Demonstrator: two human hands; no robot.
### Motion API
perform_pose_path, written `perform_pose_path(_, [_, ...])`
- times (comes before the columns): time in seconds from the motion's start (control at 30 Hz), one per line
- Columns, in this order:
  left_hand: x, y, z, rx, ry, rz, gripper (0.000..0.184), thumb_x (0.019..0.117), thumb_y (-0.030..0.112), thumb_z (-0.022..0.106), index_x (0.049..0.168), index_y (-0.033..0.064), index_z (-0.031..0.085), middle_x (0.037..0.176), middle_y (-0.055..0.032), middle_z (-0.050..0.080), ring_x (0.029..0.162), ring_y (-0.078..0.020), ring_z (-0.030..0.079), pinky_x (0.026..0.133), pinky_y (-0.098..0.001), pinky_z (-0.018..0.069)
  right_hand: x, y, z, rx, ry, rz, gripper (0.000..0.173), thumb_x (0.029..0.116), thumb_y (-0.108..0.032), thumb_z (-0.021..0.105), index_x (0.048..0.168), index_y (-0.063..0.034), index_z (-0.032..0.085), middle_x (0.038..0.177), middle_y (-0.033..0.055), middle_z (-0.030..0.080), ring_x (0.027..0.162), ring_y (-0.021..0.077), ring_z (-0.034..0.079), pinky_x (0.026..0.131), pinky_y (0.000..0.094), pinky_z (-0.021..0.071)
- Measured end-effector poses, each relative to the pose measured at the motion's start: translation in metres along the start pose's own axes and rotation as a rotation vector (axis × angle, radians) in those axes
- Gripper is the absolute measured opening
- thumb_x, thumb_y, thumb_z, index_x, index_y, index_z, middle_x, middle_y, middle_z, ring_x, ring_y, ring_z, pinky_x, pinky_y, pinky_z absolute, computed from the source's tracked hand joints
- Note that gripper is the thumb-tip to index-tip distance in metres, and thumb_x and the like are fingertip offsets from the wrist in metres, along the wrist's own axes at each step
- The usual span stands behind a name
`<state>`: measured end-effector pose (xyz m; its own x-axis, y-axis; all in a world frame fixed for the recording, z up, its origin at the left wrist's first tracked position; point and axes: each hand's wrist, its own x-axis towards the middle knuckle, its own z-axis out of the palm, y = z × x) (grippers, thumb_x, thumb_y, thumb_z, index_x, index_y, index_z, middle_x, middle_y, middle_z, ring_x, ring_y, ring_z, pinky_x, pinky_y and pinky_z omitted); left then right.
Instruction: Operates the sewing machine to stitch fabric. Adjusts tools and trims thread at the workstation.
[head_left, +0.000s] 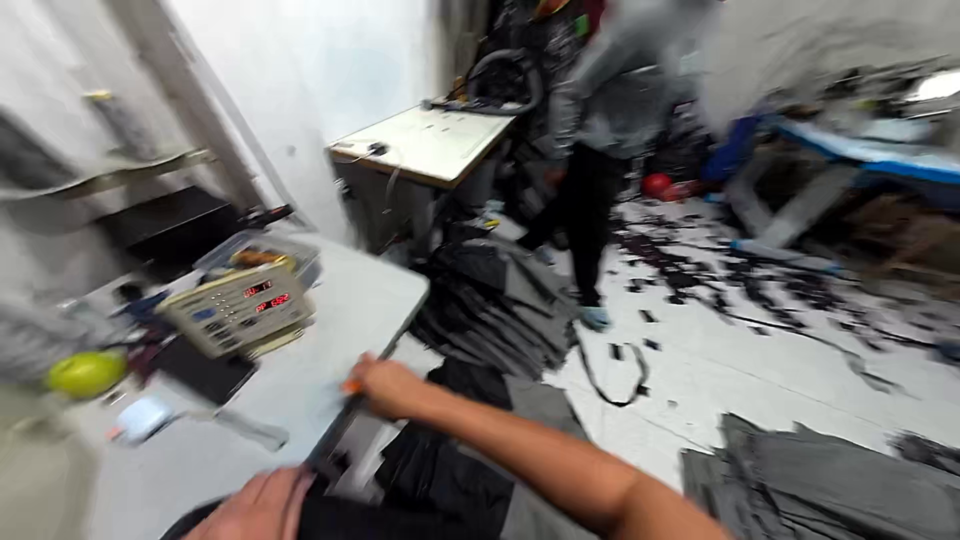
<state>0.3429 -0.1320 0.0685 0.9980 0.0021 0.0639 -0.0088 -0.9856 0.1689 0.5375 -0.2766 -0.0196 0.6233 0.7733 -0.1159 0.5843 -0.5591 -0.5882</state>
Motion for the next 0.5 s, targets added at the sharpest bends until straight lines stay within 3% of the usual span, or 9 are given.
perform_pose_path(0.07, [0.005, -0.005, 0.003, 0.001, 0.162, 0.001, 0.025, 0.1008, 0.02, 0.059, 0.098, 0.0002, 0.074, 0.085, -0.0203, 0.072, 0.073, -0.0409, 0.073, 0.059, -0.0587, 0.0564, -0.024, 0.003, -0.004, 0.181, 0.029, -0.053, 0.033, 0.0982, -0.01, 0.064, 0.128, 0.0035, 0.063, 0.125, 0.025, 0.063, 0.112, 0.0378, 0.065, 0.097, 0.0545, 0.051])
perform_pose_path(0.13, [0.006, -0.015, 0.008, 0.002, 0.235, -0.018, 0.018, 0.0976, 0.019, 0.065, 0.094, 0.0052, 0.076, 0.079, -0.0129, 0.071, 0.068, -0.0329, 0.072, 0.057, -0.0539, 0.0577, -0.051, 0.002, -0.006, 0.266, 0.106, -0.129, 0.04, 0.1005, -0.03, 0.065, 0.132, -0.0049, 0.064, 0.118, 0.0158, 0.067, 0.1, 0.0269, 0.068, 0.088, 0.049, 0.0554])
perform_pose_path(0.23, [0.007, -0.021, 0.004, -0.049, 0.217, -0.046, 0.017, 0.0987, 0.019, 0.065, 0.096, 0.0066, 0.075, 0.08, -0.0096, 0.071, 0.07, -0.0283, 0.071, 0.06, -0.0508, 0.0579, -0.08, -0.008, 0.001, 0.22, 0.273, -0.235, 0.051, 0.1052, -0.051, 0.041, 0.129, -0.0172, 0.07, 0.102, 0.0, 0.065, 0.081, 0.0111, 0.063, 0.067, 0.0362, 0.0552])
perform_pose_path(0.33, [0.008, -0.018, 0.001, -0.055, 0.226, -0.041, 0.015, 0.0984, 0.02, 0.065, 0.094, 0.0091, 0.075, 0.078, -0.0065, 0.069, 0.066, -0.0245, 0.069, 0.057, -0.0469, 0.0562, -0.091, -0.029, 0.01, -0.033, 0.501, -0.316, 0.043, 0.1021, -0.049, 0.049, 0.11, -0.0161, 0.076, 0.085, -0.0001, 0.062, 0.064, 0.0136, 0.062, 0.05, 0.0339, 0.0515])
perform_pose_path(0.4, [0.007, -0.015, 0.0, -0.046, 0.235, -0.034, 0.015, 0.098, 0.02, 0.065, 0.094, 0.0097, 0.075, 0.077, -0.0055, 0.069, 0.065, -0.0232, 0.069, 0.056, -0.0451, 0.0564, -0.09, -0.044, 0.017, -0.177, 0.616, -0.339, 0.04, 0.0987, -0.047, 0.057, 0.102, -0.0117, 0.075, 0.082, 0.0043, 0.063, 0.064, 0.0195, 0.064, 0.049, 0.0354, 0.0514])
perform_pose_path(0.5, [0.005, -0.011, -0.001, -0.042, 0.23, -0.038, 0.016, 0.0983, 0.021, 0.064, 0.094, 0.0102, 0.075, 0.076, -0.0046, 0.068, 0.064, -0.022, 0.068, 0.056, -0.0435, 0.0558, -0.083, -0.056, 0.024, -0.269, 0.677, -0.365, 0.039, 0.0988, -0.044, 0.057, 0.099, -0.0085, 0.073, 0.081, 0.0071, 0.061, 0.065, 0.0233, 0.064, 0.049, 0.0353, 0.0504])
